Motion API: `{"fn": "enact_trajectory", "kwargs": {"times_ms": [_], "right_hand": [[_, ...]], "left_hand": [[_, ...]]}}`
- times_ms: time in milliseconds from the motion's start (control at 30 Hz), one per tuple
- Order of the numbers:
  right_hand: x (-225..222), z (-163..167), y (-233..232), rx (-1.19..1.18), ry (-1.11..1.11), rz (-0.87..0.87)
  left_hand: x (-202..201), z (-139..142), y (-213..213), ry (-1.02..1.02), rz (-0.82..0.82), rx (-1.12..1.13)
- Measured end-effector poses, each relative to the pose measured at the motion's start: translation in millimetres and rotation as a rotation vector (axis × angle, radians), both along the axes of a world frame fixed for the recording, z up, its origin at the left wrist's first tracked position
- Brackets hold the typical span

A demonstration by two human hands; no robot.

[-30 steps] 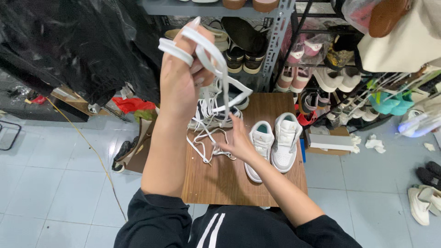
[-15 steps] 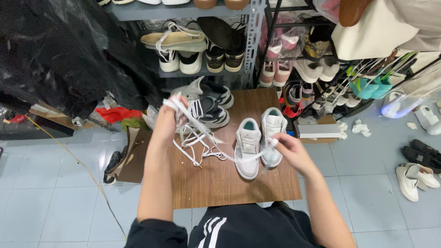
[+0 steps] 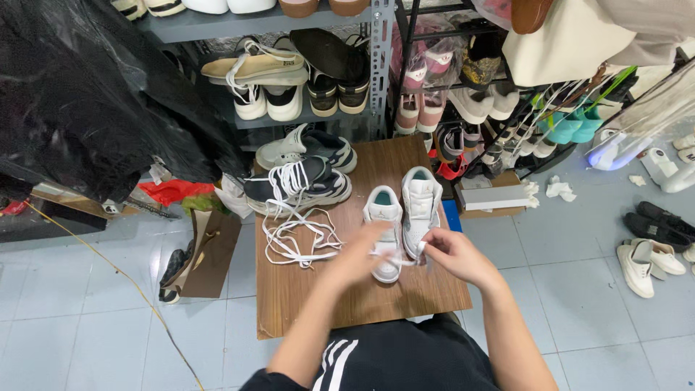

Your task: The person inserts light blue insoles into a pair of white sneakers and then threads white shoelaces through the eyelets of both shoes. The person works on a wooden table in a room with shelves of shoes.

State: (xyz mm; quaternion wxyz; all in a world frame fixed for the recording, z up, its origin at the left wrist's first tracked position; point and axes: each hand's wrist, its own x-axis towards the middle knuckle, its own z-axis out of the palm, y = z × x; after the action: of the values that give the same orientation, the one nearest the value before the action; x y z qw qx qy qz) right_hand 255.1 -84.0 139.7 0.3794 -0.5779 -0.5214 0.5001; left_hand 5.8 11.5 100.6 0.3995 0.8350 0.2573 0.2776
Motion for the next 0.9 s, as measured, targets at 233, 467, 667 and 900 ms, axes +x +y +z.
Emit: {"fn": "enact_trajectory", "kwargs": {"times_ms": [233, 467, 667, 900], "right_hand": [[-22, 17, -11, 0.275, -0.403, -0.291], [-28, -3, -28, 0.43, -0.774, -0.504], [-23, -60, -39, 0.284, -0.799, -0.527], [-22, -134, -29, 0.078, -0.466, -0.601]], "left_hand": [[30, -16, -17, -0.051, -0.075, -0.475], [-20, -4, -5, -0.071, 0.019, -0.527], [-52, 20, -10, 0.313, 0.076, -0.36], [-76, -22, -12, 0.399, 0.141, -0.424]]}}
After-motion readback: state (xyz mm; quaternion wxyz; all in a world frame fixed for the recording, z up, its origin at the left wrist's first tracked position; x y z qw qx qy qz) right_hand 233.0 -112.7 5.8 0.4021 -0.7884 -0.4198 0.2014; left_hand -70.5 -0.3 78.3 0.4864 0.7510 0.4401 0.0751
